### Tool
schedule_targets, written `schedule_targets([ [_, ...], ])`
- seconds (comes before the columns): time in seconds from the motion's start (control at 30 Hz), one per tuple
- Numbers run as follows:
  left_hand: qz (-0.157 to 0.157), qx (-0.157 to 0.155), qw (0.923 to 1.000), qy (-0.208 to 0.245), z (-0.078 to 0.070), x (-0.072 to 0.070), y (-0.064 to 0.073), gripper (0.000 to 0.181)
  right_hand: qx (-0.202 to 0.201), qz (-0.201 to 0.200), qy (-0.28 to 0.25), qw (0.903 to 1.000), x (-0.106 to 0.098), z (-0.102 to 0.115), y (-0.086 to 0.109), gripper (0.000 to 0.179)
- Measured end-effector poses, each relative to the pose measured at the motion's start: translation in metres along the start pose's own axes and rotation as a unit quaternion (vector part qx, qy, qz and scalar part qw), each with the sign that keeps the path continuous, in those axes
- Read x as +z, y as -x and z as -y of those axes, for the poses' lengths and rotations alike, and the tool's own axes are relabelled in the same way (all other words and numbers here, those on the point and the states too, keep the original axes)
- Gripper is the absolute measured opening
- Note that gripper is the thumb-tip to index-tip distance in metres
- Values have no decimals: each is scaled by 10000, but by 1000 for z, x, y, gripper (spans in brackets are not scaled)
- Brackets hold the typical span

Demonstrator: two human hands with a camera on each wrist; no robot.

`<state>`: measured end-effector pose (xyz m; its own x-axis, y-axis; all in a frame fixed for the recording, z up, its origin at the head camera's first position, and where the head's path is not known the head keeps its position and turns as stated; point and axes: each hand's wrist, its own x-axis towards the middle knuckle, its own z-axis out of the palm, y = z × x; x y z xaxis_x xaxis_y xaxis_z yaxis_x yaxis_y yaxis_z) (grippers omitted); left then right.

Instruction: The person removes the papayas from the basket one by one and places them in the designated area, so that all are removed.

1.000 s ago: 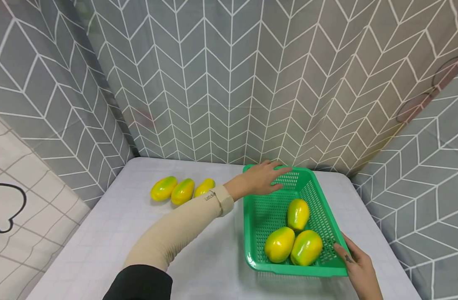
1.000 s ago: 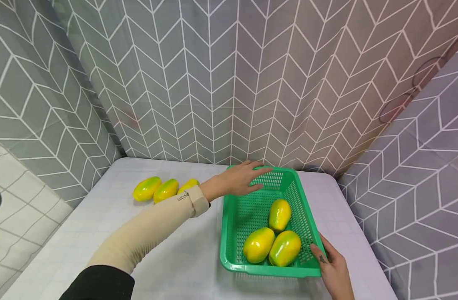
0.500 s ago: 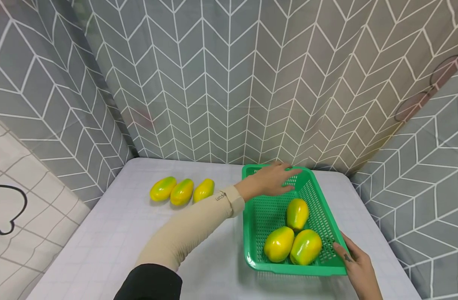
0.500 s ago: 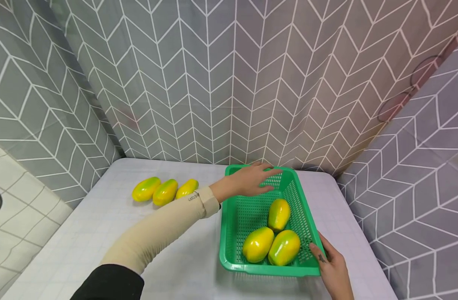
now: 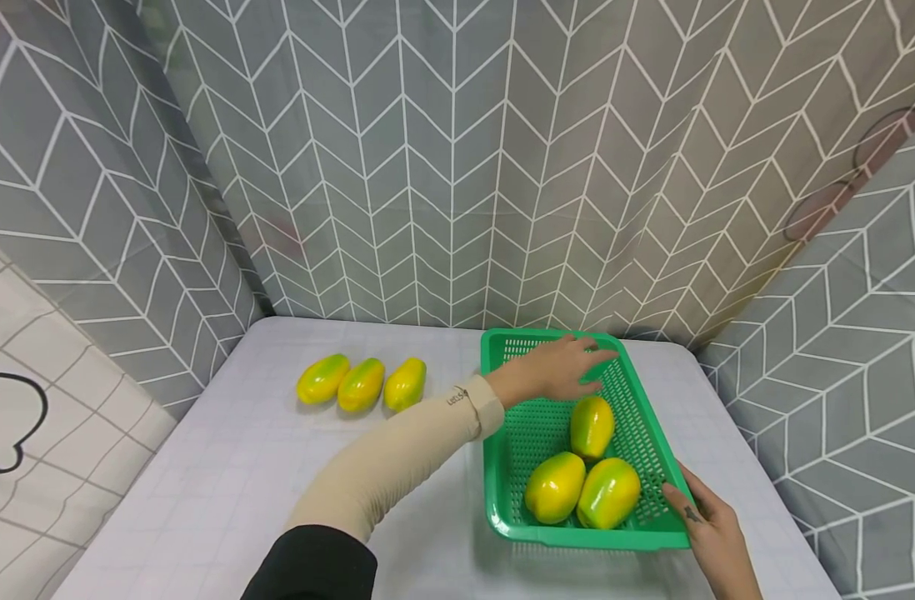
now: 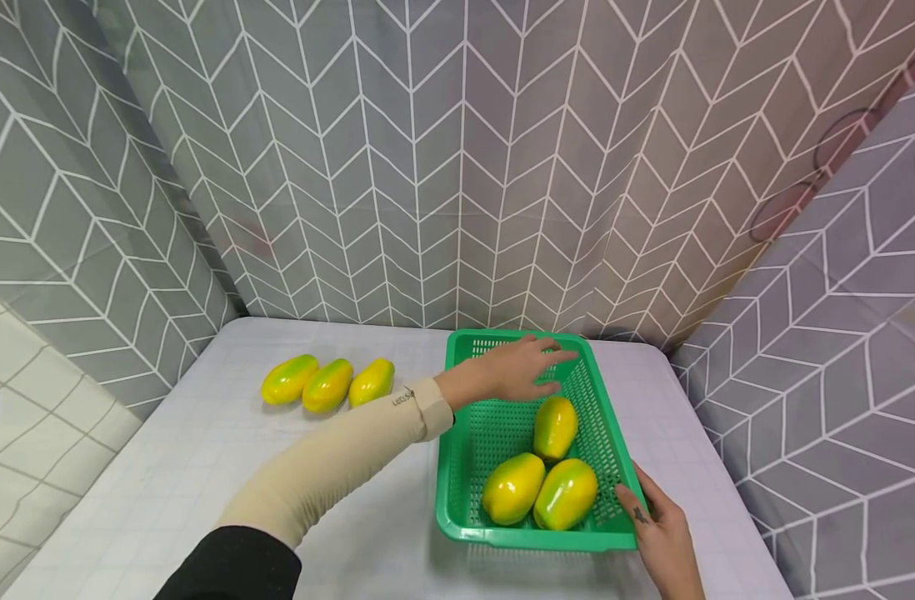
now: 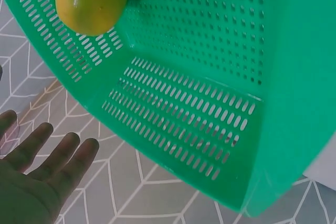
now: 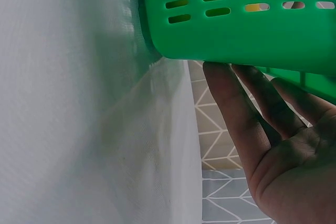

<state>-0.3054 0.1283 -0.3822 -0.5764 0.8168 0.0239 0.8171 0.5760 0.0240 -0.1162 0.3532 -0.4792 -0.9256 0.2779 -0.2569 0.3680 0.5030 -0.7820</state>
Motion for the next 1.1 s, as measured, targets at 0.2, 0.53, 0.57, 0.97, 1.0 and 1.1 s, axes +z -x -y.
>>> schedule_targets([
  [0.2, 94, -156, 9997, 177, -3, 9, -4, 62, 13, -4, -17, 10000, 1, 1, 0, 82],
  [0.53, 321, -302, 9979, 470, -9, 19, -11, 62, -2, 74, -38, 10000, 0, 0, -1, 84],
  [0.57, 346, -311, 9977, 489, -10, 20, -12, 62, -7, 62, -25, 10000, 1, 0, -1, 84],
  [0.97, 612, -605, 9932, 782, -23, 32, -18, 63, 2, 39, -58, 10000, 0, -1, -2, 84],
  [1.0, 654, -642, 9928, 769, -24, 33, -18, 63, 4, 38, -71, 10000, 0, -1, -2, 84],
  [1.1, 807, -714, 9910, 791, -27, 36, -19, 66, 6, 25, -100, 9999, 0, -1, -2, 83],
])
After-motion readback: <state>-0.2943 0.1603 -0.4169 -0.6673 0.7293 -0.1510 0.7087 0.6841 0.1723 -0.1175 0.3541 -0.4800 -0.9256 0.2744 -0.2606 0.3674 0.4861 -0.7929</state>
